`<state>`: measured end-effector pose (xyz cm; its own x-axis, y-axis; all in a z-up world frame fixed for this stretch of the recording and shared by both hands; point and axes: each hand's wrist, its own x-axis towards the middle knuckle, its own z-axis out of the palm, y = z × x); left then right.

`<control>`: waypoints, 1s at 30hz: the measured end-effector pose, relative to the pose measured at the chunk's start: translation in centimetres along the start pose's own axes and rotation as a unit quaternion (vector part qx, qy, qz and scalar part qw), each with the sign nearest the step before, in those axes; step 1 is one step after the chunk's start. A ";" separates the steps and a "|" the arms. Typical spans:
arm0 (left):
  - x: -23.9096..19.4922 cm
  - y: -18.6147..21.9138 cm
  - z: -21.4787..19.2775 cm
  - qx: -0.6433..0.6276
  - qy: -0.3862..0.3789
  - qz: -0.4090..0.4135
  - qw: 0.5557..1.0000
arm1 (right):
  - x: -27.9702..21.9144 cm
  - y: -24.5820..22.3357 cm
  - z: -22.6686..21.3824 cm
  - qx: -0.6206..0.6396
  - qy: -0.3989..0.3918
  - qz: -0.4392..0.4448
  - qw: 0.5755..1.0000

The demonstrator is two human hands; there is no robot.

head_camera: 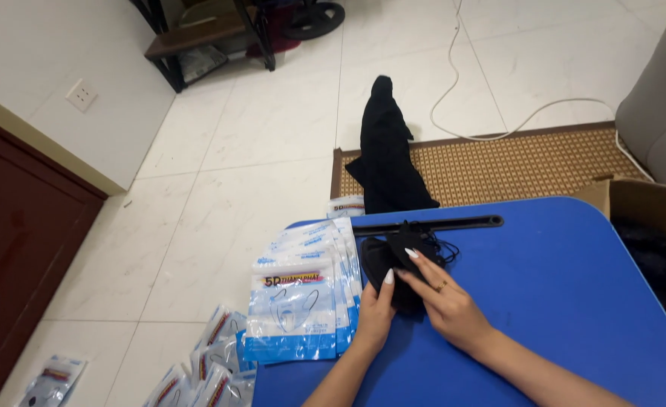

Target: Sorting and stacking black face masks on a blue table, inspecting each one individually.

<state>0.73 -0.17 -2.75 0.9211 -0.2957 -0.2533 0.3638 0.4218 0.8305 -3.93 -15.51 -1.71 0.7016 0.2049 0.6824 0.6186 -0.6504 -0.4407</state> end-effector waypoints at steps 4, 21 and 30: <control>-0.4 -0.1 -0.1 0.006 -0.019 0.011 1.000 | 0.3 -0.9 -0.1 -0.024 0.012 -0.008 1.000; -0.2 0.9 -0.4 0.063 -0.055 0.056 0.995 | 1.7 -2.0 -0.5 -0.045 0.054 0.012 0.997; 0.3 -0.1 -1.2 0.068 -0.050 0.037 0.996 | 1.4 -1.5 -0.3 -0.070 0.048 0.047 0.995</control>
<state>1.13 0.70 -3.51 0.9237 -0.3555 -0.1430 0.2665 0.3279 0.9063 -3.99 -14.43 0.11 0.7135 0.0716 0.6970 0.4911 -0.7606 -0.4246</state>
